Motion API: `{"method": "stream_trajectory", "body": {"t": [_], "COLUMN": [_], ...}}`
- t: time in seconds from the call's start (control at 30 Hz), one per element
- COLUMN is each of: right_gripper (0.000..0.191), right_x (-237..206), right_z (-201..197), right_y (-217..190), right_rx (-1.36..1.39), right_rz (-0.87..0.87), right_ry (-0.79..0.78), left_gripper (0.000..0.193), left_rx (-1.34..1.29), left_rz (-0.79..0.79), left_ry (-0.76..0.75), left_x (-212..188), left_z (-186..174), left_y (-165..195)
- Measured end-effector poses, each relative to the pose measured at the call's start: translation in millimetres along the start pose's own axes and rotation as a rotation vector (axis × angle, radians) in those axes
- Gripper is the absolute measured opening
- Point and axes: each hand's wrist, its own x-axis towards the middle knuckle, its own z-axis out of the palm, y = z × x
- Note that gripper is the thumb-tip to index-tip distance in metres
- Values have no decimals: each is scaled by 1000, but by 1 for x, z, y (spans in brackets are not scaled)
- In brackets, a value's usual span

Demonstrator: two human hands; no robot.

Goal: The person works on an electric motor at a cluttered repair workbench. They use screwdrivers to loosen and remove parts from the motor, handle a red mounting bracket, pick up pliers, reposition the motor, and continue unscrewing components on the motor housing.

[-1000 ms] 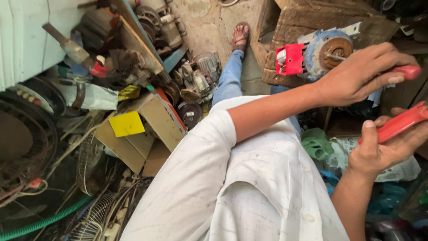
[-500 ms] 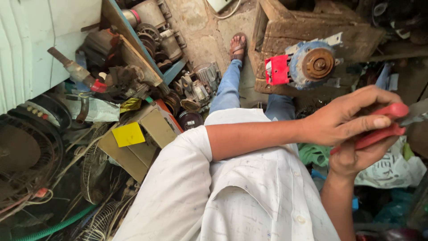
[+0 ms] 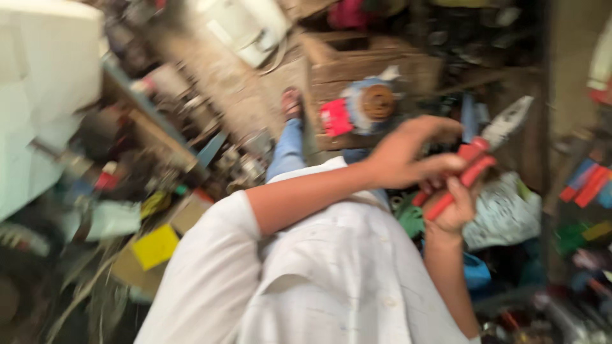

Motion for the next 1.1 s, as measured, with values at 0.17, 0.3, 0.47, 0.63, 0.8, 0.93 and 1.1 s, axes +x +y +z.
{"method": "stream_trajectory", "body": {"t": [0.17, 0.3, 0.47, 0.63, 0.8, 0.93, 1.1], "right_gripper": [51, 69, 73, 70, 64, 75, 68], "right_x": [-5, 21, 101, 169, 203, 230, 252], "right_z": [-55, -124, -197, -192, -161, -179, -203], "right_y": [-42, -75, -104, -126, -145, -147, -134], "right_rx": [-207, -504, -945, -1452, -1387, -1674, -1562], "right_rz": [-157, -241, -583, -440, -243, -347, -442], "right_ry": [272, 595, 300, 468, 534, 533, 371], "left_gripper": [46, 38, 33, 43, 59, 59, 60], "left_rx": [110, 106, 332, 515, 780, 705, 744], "left_rz": [-106, -290, -388, -539, -1040, -1101, -1067], "left_ry": [-30, 130, 533, 938, 777, 822, 664], "left_x": [-26, -71, -146, -247, -339, -376, -363], "left_z": [-45, -118, -210, -242, -206, -174, -194], "left_y": [9, -12, -68, -94, -60, -40, -47]}}
